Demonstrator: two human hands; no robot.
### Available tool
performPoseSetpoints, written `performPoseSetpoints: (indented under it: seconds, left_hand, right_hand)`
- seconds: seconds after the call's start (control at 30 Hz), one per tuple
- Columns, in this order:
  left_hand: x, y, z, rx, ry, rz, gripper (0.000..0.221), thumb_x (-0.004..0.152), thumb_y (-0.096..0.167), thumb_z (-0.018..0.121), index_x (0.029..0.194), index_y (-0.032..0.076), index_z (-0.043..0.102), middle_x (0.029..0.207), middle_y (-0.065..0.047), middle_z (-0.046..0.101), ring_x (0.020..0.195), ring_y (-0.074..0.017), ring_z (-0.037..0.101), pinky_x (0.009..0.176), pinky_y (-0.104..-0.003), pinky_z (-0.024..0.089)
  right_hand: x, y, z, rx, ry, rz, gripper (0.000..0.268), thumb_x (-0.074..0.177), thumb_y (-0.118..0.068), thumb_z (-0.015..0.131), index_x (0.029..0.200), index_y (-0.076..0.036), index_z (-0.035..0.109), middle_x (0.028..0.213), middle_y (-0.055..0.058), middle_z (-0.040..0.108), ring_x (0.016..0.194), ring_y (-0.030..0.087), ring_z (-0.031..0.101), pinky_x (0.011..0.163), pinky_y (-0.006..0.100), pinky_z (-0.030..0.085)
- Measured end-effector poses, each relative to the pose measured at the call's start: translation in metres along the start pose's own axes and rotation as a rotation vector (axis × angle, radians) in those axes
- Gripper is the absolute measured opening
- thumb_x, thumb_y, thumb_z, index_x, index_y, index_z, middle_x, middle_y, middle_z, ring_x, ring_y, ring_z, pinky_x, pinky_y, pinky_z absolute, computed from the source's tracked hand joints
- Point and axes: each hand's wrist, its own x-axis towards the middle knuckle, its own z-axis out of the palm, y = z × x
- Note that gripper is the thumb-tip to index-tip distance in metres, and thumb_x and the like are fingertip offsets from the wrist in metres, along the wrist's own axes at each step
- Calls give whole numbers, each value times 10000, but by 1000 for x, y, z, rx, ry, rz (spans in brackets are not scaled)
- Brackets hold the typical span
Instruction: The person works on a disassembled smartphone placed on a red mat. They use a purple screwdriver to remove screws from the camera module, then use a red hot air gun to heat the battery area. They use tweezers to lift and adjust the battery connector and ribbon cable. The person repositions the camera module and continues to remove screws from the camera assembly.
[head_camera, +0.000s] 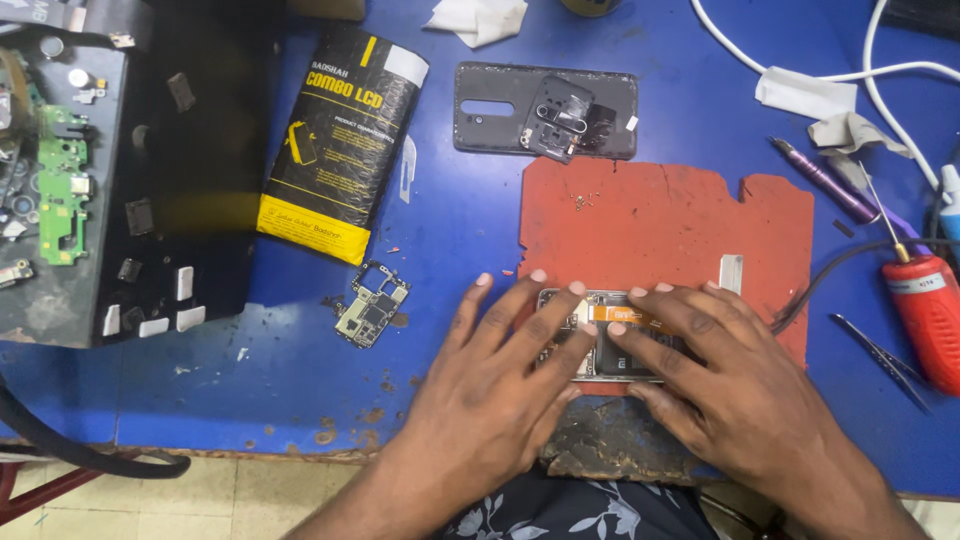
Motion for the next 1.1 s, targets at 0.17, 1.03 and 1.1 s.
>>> performPoseSetpoints:
  seconds: [0.17,1.03,1.1]
  left_hand:
    - [6,3,3,42,-5,13,455,911,226,698,1323,47,626,1525,-161,449,1461,-394,368,1194,-660,248]
    - [14,9,14,89,-75,25,573,913,287,703,1413,39,573,1520,-174,435,1451,-407,367,1158,-702,258]
    - [16,12,15,87,-92,30,598,890,283,701,1417,39,558,1532,-182,427,1456,-412,357,1154,-708,248]
  right_hand:
    - [0,-1,0,-1,8,-6,540,738,-255,761,1263,-158,682,1368,85,601,1296,316,543,1101,537,398]
    - [-17,-10,10,-74,139,57,512,768,-285,785,1250,-138,697,1204,37,645,1170,259,563,1109,600,391]
    - [-19,-10,9,-46,165,68,484,774,-282,786,1231,-142,706,1199,28,655,1151,245,576,1120,589,398]
